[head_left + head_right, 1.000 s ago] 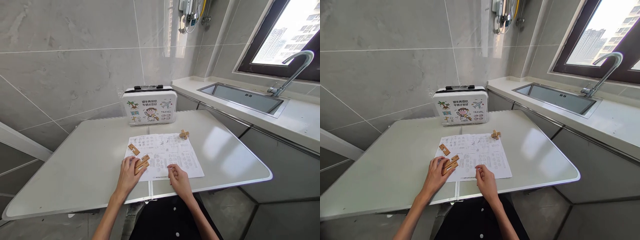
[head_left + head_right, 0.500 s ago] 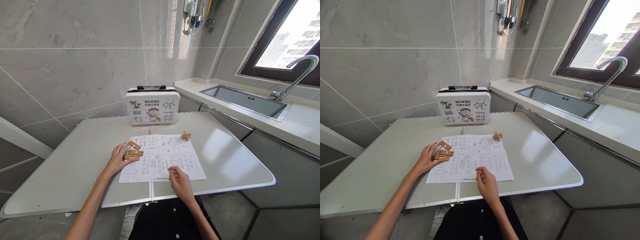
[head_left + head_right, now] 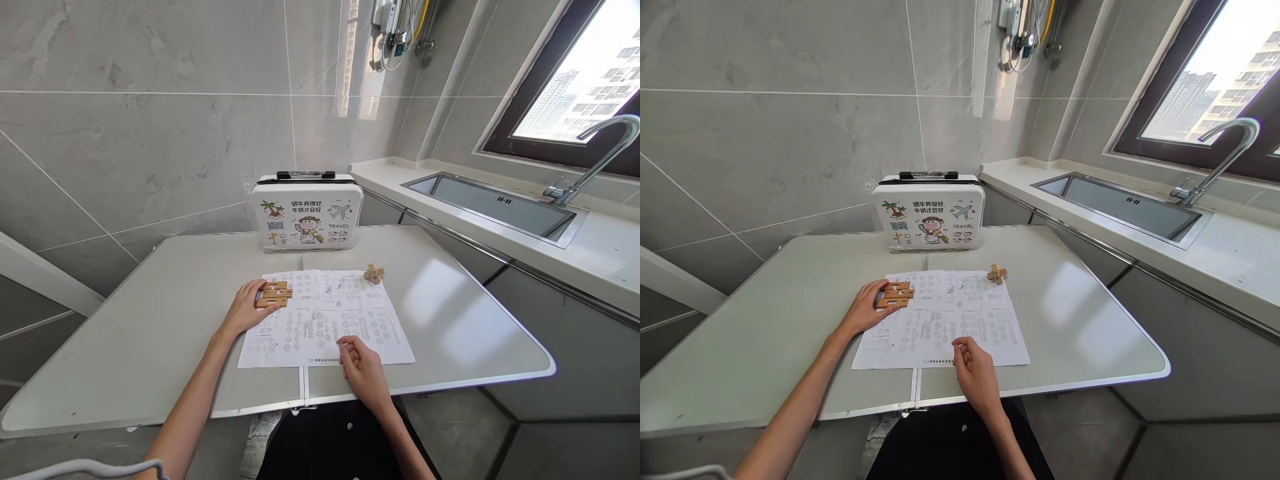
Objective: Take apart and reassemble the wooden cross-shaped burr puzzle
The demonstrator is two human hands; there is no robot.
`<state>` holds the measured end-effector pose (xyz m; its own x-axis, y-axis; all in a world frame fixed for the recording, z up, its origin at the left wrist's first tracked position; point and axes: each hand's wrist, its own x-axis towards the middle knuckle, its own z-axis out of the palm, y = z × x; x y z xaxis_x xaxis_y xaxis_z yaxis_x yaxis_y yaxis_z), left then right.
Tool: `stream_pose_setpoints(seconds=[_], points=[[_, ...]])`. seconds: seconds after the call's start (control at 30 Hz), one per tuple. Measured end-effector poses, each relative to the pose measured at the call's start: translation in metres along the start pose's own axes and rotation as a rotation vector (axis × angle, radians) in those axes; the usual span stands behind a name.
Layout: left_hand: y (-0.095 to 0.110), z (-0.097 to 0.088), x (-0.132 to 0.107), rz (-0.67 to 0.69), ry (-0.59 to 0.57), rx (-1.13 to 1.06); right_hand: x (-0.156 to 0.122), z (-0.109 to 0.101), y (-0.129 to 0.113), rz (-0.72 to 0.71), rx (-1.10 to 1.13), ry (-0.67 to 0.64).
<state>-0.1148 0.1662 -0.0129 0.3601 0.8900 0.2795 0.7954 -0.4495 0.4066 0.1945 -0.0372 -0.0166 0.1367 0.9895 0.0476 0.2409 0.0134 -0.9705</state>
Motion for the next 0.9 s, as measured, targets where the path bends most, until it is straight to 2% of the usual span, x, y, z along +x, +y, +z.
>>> stream_pose_setpoints(seconds=[0.47,0.63,0.77,0.9], points=[[-0.003,0.002,-0.003,-0.011,0.027,-0.017,0.0,0.002,0.002,-0.003,-0.049,0.003],[-0.003,0.001,-0.002,0.024,0.043,-0.009,0.001,0.0,0.001,0.03,0.042,-0.057],[0.004,-0.004,-0.002,0.035,0.102,-0.025,0.013,-0.016,-0.001,0.065,0.139,-0.15],[0.029,-0.008,0.002,0.1,0.116,-0.025,0.047,-0.046,0.002,0.001,0.055,-0.022]])
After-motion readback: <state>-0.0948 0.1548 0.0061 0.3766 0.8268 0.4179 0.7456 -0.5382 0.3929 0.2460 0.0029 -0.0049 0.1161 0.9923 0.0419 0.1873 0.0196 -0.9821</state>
